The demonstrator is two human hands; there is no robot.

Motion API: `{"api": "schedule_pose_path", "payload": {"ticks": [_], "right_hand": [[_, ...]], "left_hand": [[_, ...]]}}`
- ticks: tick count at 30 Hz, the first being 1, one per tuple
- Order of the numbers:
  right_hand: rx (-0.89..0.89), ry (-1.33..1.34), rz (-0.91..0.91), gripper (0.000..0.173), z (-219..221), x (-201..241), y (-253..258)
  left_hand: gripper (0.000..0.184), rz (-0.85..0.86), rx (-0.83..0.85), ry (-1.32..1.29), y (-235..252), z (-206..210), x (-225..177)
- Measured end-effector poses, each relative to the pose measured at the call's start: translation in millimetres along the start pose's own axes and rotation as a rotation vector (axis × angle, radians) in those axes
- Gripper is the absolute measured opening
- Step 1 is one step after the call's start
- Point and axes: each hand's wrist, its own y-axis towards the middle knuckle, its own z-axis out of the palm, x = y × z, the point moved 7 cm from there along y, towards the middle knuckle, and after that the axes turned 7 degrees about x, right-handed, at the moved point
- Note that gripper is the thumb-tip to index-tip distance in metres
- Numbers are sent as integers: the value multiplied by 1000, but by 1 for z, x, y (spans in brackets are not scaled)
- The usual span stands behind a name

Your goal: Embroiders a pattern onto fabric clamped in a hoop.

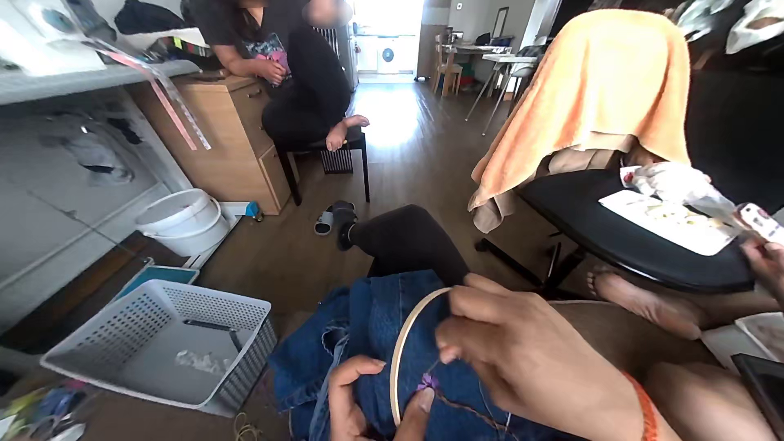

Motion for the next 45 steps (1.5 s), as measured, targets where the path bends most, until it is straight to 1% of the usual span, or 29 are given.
{"api": "schedule_pose_path", "payload": {"ticks": [3, 6, 8, 11, 14, 17, 19, 21, 25, 28, 30, 32, 34, 36, 38, 40, 43, 45], "right_hand": [[43, 83, -35, 27, -3, 13, -9], [40, 160, -101, 24, -4, 40, 8], [1, 102, -135, 22, -3, 47, 24], [-26, 15, -107, 21, 3, 31, 33], [-20, -11, -8, 23, 3, 8, 17], [-31, 17, 28, 27, 0, -1, -12], [-21, 50, 27, 28, 0, 3, -25], [-6, 63, 29, 24, 1, 11, -31], [16, 42, 18, 19, 7, 22, -37], [30, 49, 12, 20, 5, 25, -39], [30, 75, -12, 20, -2, 32, -32], [4, 77, -43, 20, -10, 43, -18], [-30, 44, -73, 21, -13, 52, 0], [-67, -17, -118, 24, -10, 54, 19], [-104, -69, -127, 24, -3, 45, 30], [-107, -91, -89, 20, -2, 30, 29], [-67, -115, -18, 22, -4, 11, 10], [-23, -105, -1, 24, -3, 5, -5]], "left_hand": [[54, -3, 11, -16, 0, 0, 2], [45, 37, 69, -51, 1, 3, 2], [46, 65, 89, -68, 1, 6, 0], [52, 46, 51, -3, 2, 6, -4], [52, -1, 32, 6, 1, 3, -2], [46, -11, 53, -24, 2, 3, -1], [43, -16, 66, -26, 2, 3, 0], [42, -13, 63, -10, 2, 4, -1], [42, -26, 55, -13, 2, 4, 0], [43, -35, 66, -22, 3, 5, 1], [42, -22, 80, -15, 5, 6, 0], [36, 13, 101, -2, 5, 7, -1], [30, 51, 124, 25, 4, 8, -4], [27, 74, 112, 53, 3, 6, -4], [31, 59, 100, 62, 3, 5, -4], [39, 31, 107, 28, 5, 4, -4], [52, -5, 68, -3, 4, 1, -1], [53, -17, 39, -25, 4, 0, 0]]}}
